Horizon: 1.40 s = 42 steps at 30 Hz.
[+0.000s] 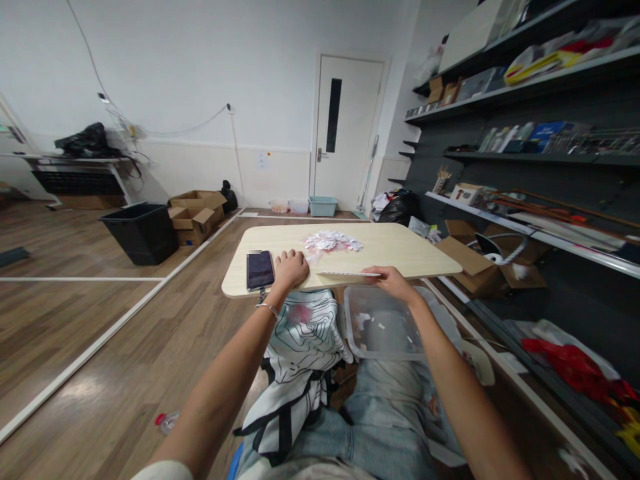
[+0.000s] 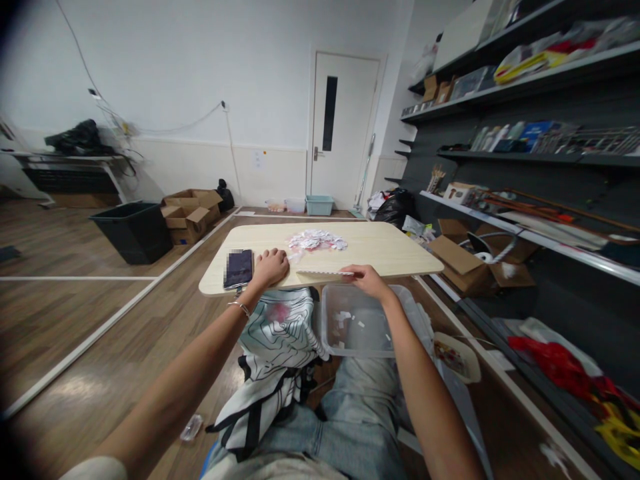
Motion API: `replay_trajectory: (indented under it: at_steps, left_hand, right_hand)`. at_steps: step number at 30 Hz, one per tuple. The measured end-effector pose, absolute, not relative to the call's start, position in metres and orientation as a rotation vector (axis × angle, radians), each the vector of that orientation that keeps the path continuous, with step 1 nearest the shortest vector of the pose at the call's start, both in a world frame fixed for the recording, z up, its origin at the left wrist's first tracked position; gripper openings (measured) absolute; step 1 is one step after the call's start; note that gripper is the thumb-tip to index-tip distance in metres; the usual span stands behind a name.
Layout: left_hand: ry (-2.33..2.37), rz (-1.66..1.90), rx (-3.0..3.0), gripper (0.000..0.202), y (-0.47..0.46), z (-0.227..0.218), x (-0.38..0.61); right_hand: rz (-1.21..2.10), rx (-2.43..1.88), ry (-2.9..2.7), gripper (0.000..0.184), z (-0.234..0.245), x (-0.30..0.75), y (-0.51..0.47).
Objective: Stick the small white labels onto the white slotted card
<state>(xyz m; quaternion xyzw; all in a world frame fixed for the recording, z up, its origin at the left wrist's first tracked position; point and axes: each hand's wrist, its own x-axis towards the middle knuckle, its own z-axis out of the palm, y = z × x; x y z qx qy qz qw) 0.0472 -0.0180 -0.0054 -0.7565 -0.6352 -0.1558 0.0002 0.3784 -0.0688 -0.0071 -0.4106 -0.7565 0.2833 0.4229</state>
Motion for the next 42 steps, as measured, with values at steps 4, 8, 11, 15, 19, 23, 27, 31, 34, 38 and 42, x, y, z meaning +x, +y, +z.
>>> replay_trajectory:
  at_steps: [4, 8, 11, 15, 19, 23, 27, 31, 34, 38, 42]
  left_hand:
    - [-2.000, -0.498, -2.378, 0.049, -0.016, -0.006, 0.047]
    - [-2.000, -0.515, -2.381, 0.047, -0.016, -0.007, 0.047]
    - [-1.997, -0.506, -2.381, 0.048, -0.017, -0.006, 0.047]
    - [-1.989, -0.503, -2.366, 0.050, -0.018, -0.006, 0.048]
    - [-1.993, -0.496, -2.362, 0.050, -0.018, -0.006, 0.048]
    - [-1.989, -0.487, -2.367, 0.050, -0.018, -0.005, 0.048]
    - [-1.993, -0.485, -2.375, 0.050, -0.019, -0.004, 0.048]
    - [-2.003, -0.481, -2.374, 0.049, -0.020, -0.003, 0.048]
    - [-2.002, -0.488, -2.371, 0.048, -0.021, -0.003, 0.048]
    - [-1.998, -0.495, -2.374, 0.048, -0.022, -0.002, 0.048]
    - [-2.000, -0.491, -2.368, 0.047, -0.022, -0.002, 0.048]
  right_hand:
    - [0.780, -1.024, -1.923, 0.035, -0.003, 0.373, -0.072]
    - [0.844, -1.010, -1.931, 0.034, 0.003, 0.367, -0.076]
    - [0.863, -1.004, -1.943, 0.039, 0.007, 0.365, -0.077]
    - [0.877, -1.006, -1.956, 0.047, 0.008, 0.367, -0.078]
    - [0.865, -1.024, -1.954, 0.051, 0.006, 0.370, -0.076]
    - [0.827, -1.057, -1.918, 0.054, 0.001, 0.371, -0.075]
    - [0.863, -1.099, -1.865, 0.062, -0.002, 0.372, -0.074]
    - [0.842, -1.111, -1.786, 0.068, -0.003, 0.374, -0.074]
    - [0.779, -1.094, -1.661, 0.068, -0.005, 0.378, -0.074]
    - [0.653, -1.086, -1.472, 0.067, -0.010, 0.389, -0.071]
    - [0.541, -1.110, -1.416, 0.065, -0.018, 0.403, -0.069]
